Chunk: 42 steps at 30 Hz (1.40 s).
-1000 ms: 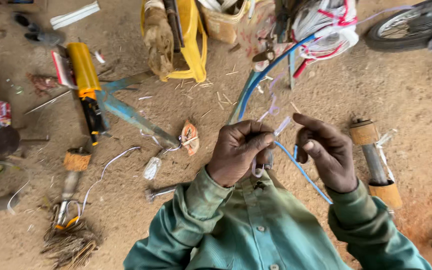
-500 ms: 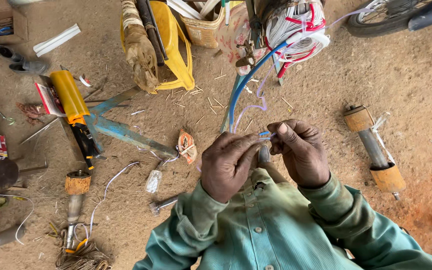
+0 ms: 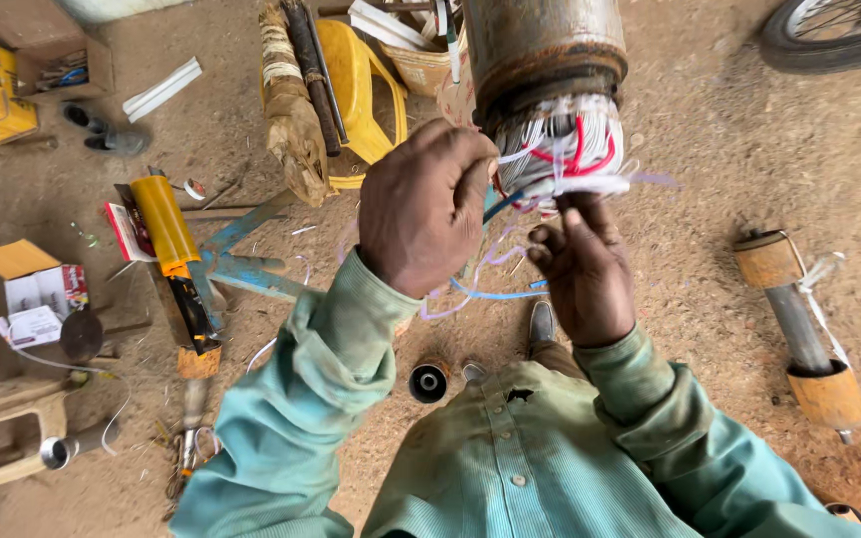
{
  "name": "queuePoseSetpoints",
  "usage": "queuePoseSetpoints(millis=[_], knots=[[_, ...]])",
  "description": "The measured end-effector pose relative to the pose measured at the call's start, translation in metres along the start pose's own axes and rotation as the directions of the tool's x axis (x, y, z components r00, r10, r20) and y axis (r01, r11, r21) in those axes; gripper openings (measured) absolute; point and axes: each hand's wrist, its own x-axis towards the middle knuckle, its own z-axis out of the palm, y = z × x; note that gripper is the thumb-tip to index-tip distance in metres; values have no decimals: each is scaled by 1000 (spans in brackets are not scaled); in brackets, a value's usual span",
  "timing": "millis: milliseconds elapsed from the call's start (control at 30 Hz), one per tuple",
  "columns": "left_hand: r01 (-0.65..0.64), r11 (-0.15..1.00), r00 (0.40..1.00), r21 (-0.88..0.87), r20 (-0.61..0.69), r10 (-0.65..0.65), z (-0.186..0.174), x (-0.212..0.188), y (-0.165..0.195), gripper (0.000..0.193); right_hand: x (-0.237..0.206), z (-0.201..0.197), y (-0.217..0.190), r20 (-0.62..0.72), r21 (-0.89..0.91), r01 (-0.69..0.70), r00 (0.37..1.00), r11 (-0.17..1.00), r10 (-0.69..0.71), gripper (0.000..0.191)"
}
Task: The person secures a bundle of white and red wires around a cylindrical motor housing using a flat white plastic strap, tightening and knotting the strap by hand around the winding. At the start they cut the strap with scissors, then repeatedly wrap, pull and tie the strap to hold the wire bundle in place.
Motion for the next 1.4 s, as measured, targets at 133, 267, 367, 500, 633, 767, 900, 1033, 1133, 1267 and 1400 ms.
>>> queuePoseSetpoints(millis=[133,267,367,500,633,767,900,1033,1133,1267,1400], knots=[[248,959,967,-138,94,-236,23,27,-7,9,20,-27,9,44,258,-190,982,947,185,25],[461,847,884,-265,217,-413,33,34,-11,10,36,-46,20,57,459,-353,928,815,369,25],[537,793,842,-288,242,-482,38,34,-14,12,41,-49,27,86,478,-342,935,809,344,24],[567,756,824,-327,238,-514,45,32,-19,13,43,-45,25,104,463,-371,925,805,366,24],[619,702,785,-353,260,-562,49,26,-21,13,47,-41,19,102,414,-417,905,809,414,26],[638,705,770,-310,234,-594,54,26,-19,14,48,-39,18,134,400,-417,908,816,397,26],[541,829,839,-141,164,-519,60,38,-16,9,48,-40,23,80,387,-413,906,824,416,29],[460,885,865,67,191,-464,60,52,-12,9,51,-44,30,48,418,-398,907,817,418,30],[447,880,849,158,234,-474,60,57,-8,11,54,-46,34,35,440,-406,899,801,437,28],[393,875,857,284,232,-460,64,55,-6,12,56,-47,39,40,475,-382,909,793,414,24],[335,886,893,321,194,-407,68,51,-6,11,56,-49,40,26,542,-378,900,751,435,22]])
